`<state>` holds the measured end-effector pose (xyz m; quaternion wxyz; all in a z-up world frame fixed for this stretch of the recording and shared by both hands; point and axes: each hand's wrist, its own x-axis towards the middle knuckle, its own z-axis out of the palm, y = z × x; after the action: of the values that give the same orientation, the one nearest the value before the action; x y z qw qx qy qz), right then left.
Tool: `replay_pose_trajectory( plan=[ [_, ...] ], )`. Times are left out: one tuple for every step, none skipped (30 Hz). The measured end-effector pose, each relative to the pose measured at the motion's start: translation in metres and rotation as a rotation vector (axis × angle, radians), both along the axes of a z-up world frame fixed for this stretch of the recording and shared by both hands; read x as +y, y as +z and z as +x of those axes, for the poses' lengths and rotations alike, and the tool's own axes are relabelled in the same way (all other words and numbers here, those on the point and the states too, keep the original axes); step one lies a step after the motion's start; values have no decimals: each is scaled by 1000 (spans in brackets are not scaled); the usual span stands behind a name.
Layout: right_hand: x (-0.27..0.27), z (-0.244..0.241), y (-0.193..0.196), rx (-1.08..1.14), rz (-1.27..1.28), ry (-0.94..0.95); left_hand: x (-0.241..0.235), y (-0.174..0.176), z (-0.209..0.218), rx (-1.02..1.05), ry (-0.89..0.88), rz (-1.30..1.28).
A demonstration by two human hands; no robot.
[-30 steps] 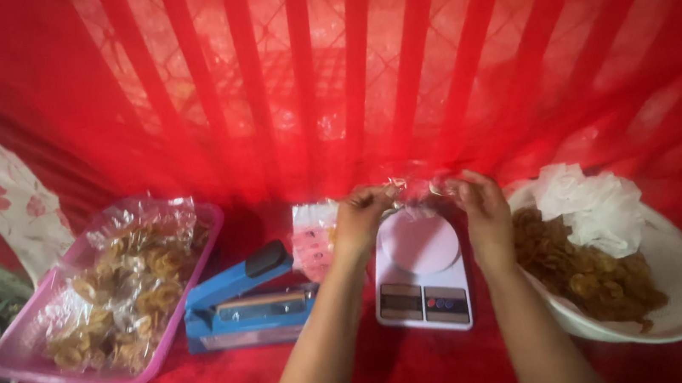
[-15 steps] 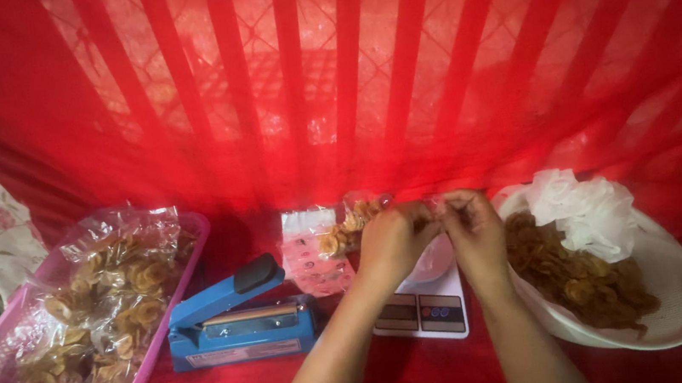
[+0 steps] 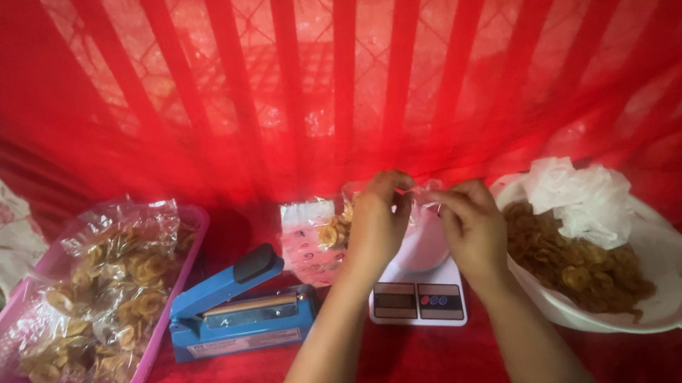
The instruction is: The person weighs dried snacks on a digital scale, places them into small plastic bags, and seals the bags using a handheld heat sealer. The sealed packages are then placed into a pink tray.
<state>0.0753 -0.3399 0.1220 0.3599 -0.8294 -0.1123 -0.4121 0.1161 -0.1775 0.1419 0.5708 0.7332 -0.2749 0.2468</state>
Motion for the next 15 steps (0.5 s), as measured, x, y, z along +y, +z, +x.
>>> replay_pose_trajectory(
  plan=[
    [1, -3, 1, 20, -39, -49, -1, 0, -3, -89, 12, 66],
    [2, -5, 3, 40, -77, -97, -3, -1, -7, -178, 24, 132],
    [2, -6, 5, 61, -118, -144, -5, -1, -10, -266, 37, 195],
    [3, -6, 6, 42, -128, -177, -9, -2, -13, -204, 37, 213],
    [3, -5, 7, 23, -142, -207, -15, -3, -16, -142, 38, 229],
    [3, -4, 8, 4, -155, -238, -19, -4, -18, -79, 40, 245],
    [2, -4, 7, 22, -150, -241, -21, -5, -19, -33, 55, 284],
    [1, -3, 6, 40, -146, -245, -22, -6, -21, 13, 70, 324],
    [0, -2, 6, 56, -142, -247, -24, -7, -21, 58, 86, 364],
    [-2, -2, 6, 101, -135, -229, -25, -8, -23, -14, 144, 364],
    [-3, -1, 7, 143, -128, -208, -26, -8, -23, -89, 206, 362],
    [-3, -2, 8, 184, -121, -187, -26, -7, -24, -164, 267, 360],
    [-4, -4, 10, 202, -127, -135, -25, -6, -24, -167, 295, 345],
    [-6, -8, 12, 219, -133, -83, -26, -7, -25, -170, 324, 330],
    [-7, -11, 14, 233, -134, -32, -25, -7, -24, -178, 351, 318]
  ],
)
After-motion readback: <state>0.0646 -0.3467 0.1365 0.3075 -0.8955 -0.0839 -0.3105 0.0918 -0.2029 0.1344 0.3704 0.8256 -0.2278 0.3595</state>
